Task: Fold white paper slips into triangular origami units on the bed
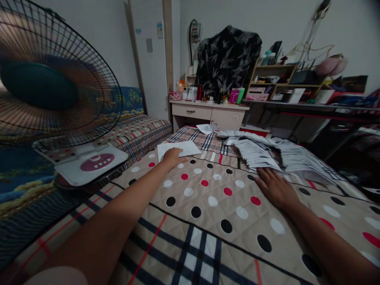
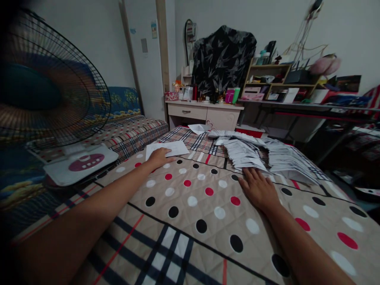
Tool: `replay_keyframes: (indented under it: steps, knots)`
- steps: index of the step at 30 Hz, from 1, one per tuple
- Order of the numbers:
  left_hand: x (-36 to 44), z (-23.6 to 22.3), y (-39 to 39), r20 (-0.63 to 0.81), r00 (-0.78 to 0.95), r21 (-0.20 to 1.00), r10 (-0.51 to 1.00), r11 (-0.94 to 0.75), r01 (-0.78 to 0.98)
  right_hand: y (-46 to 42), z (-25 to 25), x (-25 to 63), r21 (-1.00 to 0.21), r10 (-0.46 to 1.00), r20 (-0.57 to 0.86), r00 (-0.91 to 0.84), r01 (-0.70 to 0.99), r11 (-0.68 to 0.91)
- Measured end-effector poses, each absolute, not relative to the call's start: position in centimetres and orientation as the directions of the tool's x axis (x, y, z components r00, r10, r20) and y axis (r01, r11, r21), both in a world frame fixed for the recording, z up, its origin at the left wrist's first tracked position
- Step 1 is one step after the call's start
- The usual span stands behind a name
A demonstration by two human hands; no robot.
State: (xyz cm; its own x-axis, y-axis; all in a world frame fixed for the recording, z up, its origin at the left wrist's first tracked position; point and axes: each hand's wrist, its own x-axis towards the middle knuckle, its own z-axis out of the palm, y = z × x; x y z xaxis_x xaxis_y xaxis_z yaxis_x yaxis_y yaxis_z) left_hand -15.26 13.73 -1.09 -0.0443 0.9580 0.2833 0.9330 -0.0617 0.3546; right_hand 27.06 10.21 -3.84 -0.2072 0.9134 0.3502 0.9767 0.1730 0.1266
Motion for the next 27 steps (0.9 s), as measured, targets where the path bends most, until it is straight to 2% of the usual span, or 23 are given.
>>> replay_keyframes:
  steps: [7,12,17,19,20,21,22,23,25,27]
  knots:
    - [-15.6,-1.6,13.3,0.415,-0.133,0.473,0.900,-0.088,0.877,10.4,-3.6,27.1,0.124,0.902,0.364,-0.232,0.972,0.199]
    - [-12.9,-1.0,11.4,0.522,-0.208,0.609,0.827,-0.191,0.770,10.1,-3.2,26.7,0.115,0.908,0.360,-0.215,0.976,0.185]
    - [-5.8,0.6,8.7,0.515,-0.294,0.796,0.805,-0.321,0.514,8.8,-2.9,25.4,0.112,0.930,0.354,-0.100,0.992,0.064]
    - [-3.2,1.2,7.5,0.415,-0.317,0.903,0.853,-0.344,0.257,8.0,-2.7,24.8,0.069,0.930,0.361,-0.072,0.996,0.051]
    - [-2.1,1.4,6.9,0.293,-0.306,0.953,0.906,-0.304,0.010,7.5,-2.6,24.6,0.026,0.929,0.362,-0.081,0.997,0.077]
    - [-1.3,1.4,6.3,0.184,-0.272,0.954,0.945,-0.238,-0.184,7.0,-2.4,24.4,-0.042,0.926,0.364,-0.104,0.991,0.128]
    - [-0.7,1.3,5.8,0.103,-0.230,0.933,0.968,-0.175,-0.316,6.5,-2.3,24.1,-0.135,0.919,0.371,-0.134,0.971,0.197]
    - [-0.4,1.1,5.2,0.045,-0.194,0.911,0.980,-0.120,-0.394,5.9,-2.2,23.9,-0.255,0.913,0.379,-0.153,0.931,0.262]
    - [-0.2,0.4,4.4,0.003,-0.167,0.914,0.986,-0.070,-0.400,4.8,-2.1,23.4,-0.528,0.906,0.406,-0.122,0.777,0.341]
    - [-0.4,-0.4,3.8,-0.036,-0.137,0.915,0.990,-0.023,-0.402,3.6,-2.0,22.8,-0.699,0.881,0.465,-0.086,0.575,0.425]
